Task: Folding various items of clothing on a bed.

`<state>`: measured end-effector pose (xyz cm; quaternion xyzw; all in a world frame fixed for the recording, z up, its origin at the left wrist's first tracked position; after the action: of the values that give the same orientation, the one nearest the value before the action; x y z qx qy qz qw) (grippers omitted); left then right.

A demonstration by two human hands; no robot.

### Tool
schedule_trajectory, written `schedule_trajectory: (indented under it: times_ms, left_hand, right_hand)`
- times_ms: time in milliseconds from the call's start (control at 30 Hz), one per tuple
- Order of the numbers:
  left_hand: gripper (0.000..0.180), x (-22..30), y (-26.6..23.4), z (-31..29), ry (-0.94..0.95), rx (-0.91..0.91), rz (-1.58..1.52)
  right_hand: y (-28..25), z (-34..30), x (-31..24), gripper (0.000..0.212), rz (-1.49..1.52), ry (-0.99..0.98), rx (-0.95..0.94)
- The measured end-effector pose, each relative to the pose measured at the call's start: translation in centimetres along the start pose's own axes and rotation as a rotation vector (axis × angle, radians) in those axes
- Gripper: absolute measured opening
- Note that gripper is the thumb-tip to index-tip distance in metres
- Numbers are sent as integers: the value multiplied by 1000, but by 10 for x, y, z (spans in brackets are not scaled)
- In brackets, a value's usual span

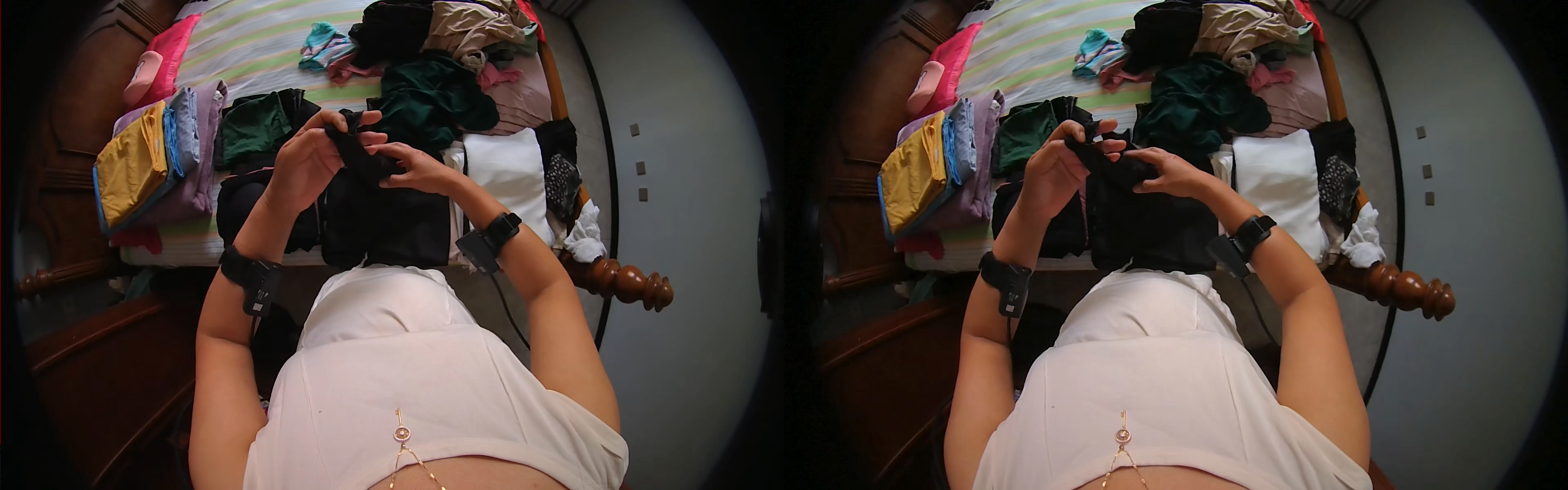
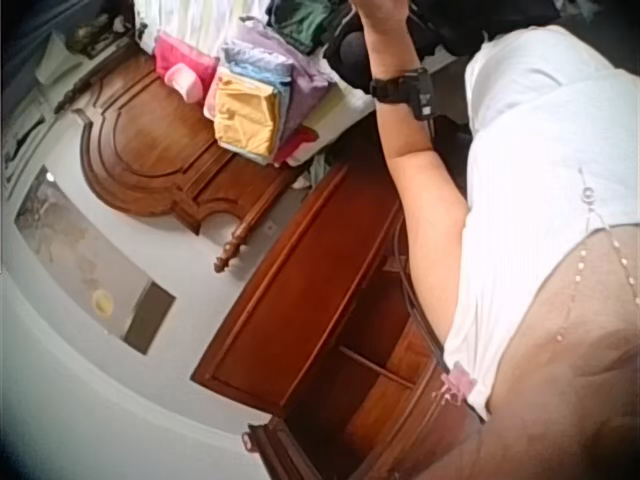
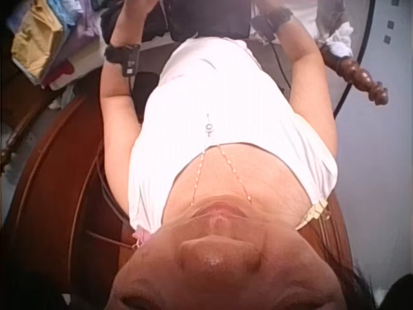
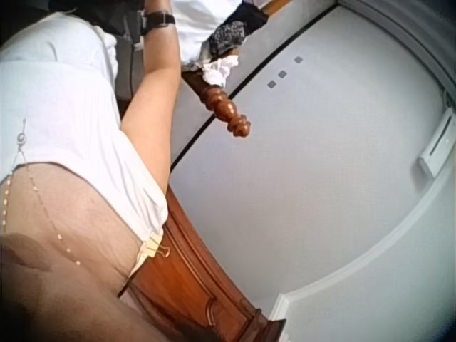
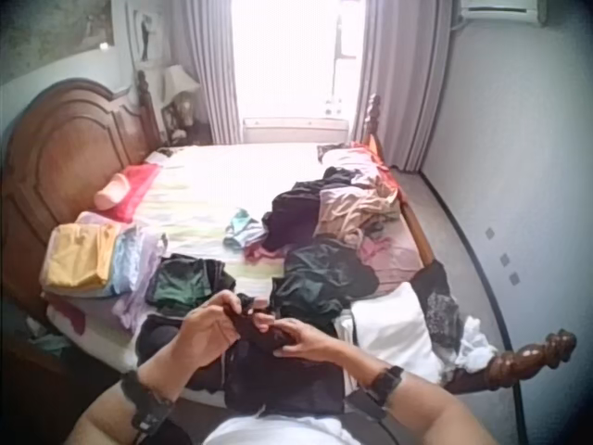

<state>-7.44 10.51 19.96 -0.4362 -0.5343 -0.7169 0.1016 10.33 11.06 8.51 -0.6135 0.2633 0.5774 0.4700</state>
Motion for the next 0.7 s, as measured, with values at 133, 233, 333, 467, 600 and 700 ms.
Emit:
schedule_trajectory:
  times_ms: [133, 233, 333, 467, 600, 700]
  left_hand:
    - [26, -5, -10, 11, 3, 65, -41]
    - [32, -20, -53, 18, 14, 331, 58]
    - [49, -53, -85, 1, -139, 440, 138]
    - [63, -112, -100, -22, -366, 374, 578]
    - [82, -134, -100, -22, -323, 321, 601]
    - [80, -130, -97, -10, -131, 225, 721]
  right_hand:
    - [2, 6, 22, 34, -94, 277, -95]
    - [-4, 7, 17, 33, 266, 262, 48]
    - [-18, -2, -9, 31, 376, 585, 210]
    - [-25, 3, -13, 21, 914, 426, 183]
    - [-27, 4, -34, 19, 1001, 438, 184]
    - [-26, -1, -50, 19, 1056, 467, 222]
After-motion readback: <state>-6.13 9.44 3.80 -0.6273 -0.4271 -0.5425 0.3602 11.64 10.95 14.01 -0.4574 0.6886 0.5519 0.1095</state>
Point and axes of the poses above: each hand's wrist, its own z-axis towards the middle knuckle, its own y-axis out of the palm, x = y × z, the point moved 4 cm from there along z, towards the middle knuckle, and after that the axes turned 7 degrees about x, right-handed, at the moved point
